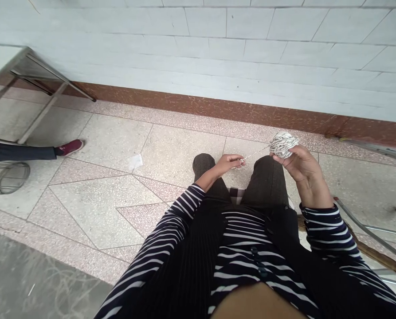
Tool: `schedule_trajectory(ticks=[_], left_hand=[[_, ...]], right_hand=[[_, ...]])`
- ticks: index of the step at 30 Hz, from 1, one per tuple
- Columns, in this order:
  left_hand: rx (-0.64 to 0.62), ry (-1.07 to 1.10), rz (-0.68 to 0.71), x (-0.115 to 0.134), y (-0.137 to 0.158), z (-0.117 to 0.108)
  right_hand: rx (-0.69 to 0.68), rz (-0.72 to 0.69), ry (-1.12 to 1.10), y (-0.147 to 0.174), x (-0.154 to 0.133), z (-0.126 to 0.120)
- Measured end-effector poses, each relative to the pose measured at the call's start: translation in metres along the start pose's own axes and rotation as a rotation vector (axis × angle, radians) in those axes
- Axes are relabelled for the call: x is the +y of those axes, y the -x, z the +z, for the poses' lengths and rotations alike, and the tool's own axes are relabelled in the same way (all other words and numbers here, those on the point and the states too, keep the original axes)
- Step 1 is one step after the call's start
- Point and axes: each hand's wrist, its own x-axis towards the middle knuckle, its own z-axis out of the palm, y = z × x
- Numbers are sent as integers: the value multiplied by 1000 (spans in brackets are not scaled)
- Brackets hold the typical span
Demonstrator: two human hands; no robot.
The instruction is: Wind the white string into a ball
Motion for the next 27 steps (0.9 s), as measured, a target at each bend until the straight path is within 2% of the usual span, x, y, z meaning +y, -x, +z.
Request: schedule_trajectory(ticks=[6, 12, 16, 20, 24, 27], left_hand=[[122, 91, -6, -2, -5, 0], [164, -39, -22, -7, -9, -2], [146, -229, -14, -6, 1, -5], [125, -534, 88, 0, 11, -8], [173, -605, 93, 1, 13, -7], [147, -688, 87, 1, 13, -4]], right_hand=[[-97, 60, 19, 12, 6, 7], [-168, 63, 20, 16, 4, 5], [-142, 24, -33, 16, -1, 1], [-112, 4, -44, 15, 2, -3], [-98, -13, -56, 14, 5, -4], [-49, -24, -82, 9, 4, -6]])
